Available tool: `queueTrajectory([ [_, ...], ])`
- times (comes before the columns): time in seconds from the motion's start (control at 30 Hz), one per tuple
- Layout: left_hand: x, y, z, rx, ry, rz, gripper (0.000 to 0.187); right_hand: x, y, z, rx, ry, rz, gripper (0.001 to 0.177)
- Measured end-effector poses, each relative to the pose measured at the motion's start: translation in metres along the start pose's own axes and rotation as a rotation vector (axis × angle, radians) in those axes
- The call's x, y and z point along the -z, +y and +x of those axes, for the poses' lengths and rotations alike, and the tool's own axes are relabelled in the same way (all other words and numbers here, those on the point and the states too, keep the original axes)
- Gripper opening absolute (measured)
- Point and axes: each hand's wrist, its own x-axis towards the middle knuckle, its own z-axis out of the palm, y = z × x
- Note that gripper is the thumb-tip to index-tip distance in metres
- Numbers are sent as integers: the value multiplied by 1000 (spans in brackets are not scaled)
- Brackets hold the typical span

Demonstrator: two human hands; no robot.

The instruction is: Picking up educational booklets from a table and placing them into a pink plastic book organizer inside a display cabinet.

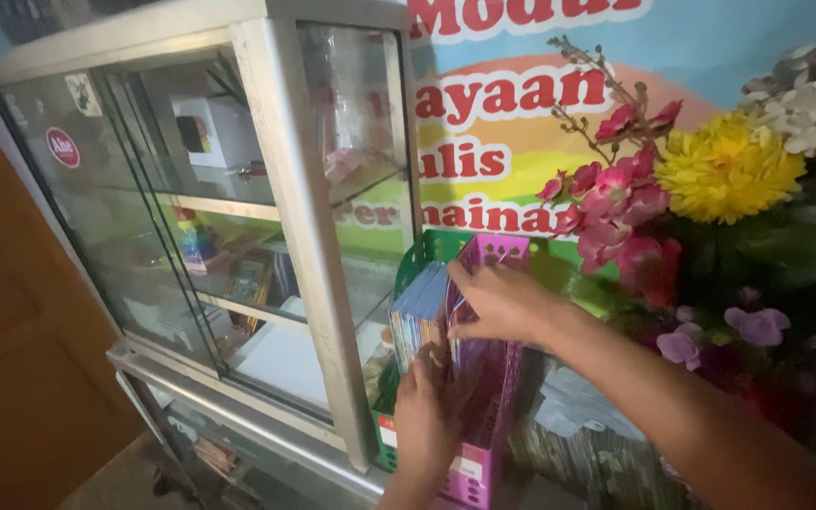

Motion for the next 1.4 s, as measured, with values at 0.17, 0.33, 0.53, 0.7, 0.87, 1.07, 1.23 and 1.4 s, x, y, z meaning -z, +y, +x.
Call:
queueTrajectory([
  [0.17,3,-2,-1,-36,-22,58,55,-21,7,3,55,1,-127,78],
  [0.33,-1,-8,-1,51,-53,70,53,-27,-2,-4,73,10,-155,62],
  [0.53,-1,-13,-6,-33,-34,61,62,-44,-10,-12,56,63,-101,62],
  [0.7,3,-4,-2,30,-63,49,59,-43,-31,-26,-93,148,-24,57],
  [0.87,4,1,-1,30,-22,41,73,-77,-16,-24,-40,290,136,58],
  [1.07,2,6,1,120,-6,26,73,-107,-9,-26,64,426,202,55],
  [1.23,0,3,-1,95,44,-1,66,-107,-7,-27,111,449,140,52],
  [1.4,0,0,-2,95,26,-28,66,-106,-7,-28,217,457,-274,44],
])
